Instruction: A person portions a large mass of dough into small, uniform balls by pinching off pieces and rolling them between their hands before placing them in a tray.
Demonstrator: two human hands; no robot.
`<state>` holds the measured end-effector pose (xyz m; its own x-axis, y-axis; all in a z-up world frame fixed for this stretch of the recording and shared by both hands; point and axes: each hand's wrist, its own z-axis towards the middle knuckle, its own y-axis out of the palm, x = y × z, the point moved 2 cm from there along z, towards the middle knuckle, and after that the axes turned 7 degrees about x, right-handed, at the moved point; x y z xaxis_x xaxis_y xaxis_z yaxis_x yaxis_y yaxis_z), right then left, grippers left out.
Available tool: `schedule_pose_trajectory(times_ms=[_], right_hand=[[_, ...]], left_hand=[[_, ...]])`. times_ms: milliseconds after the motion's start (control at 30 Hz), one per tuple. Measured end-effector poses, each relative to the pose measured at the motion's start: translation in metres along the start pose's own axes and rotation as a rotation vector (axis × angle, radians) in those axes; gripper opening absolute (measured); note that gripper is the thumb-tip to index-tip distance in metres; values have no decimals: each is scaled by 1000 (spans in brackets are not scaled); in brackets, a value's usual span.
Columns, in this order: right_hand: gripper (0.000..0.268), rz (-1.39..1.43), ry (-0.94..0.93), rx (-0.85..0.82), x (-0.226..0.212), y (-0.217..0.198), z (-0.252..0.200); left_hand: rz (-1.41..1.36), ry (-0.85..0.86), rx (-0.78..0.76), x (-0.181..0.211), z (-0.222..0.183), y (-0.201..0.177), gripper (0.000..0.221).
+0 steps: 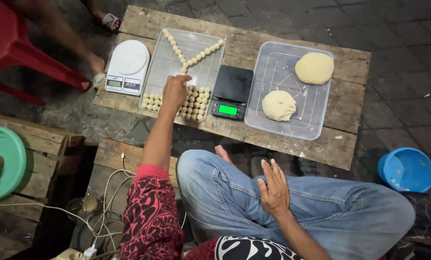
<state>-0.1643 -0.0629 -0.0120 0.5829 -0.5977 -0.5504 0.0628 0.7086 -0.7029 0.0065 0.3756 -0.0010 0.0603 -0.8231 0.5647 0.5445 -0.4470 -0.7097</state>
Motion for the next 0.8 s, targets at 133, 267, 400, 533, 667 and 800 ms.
schedule_pose_trajectory(times_ms=[133,267,400,533,667,800], right_hand=[[52,1,18,-10,-1,-1,3],[51,-14,14,-1,0,0,1],[50,-5,20,-6,1,2,0],[47,8,-14,47,11,9,-3],[45,2,-72,115,16,13,-6],[44,-3,-83,144,10,8,0]], left_hand=[[67,-39,-74,-4,1,6,45],[76,67,18,-20,-2,11,34],[90,62,16,-14,-4,3,46],[244,103,-92,-13,-4,2,45],[315,109,-125,-3,-2,2,43],[301,55,-119,57,0,-5,47]])
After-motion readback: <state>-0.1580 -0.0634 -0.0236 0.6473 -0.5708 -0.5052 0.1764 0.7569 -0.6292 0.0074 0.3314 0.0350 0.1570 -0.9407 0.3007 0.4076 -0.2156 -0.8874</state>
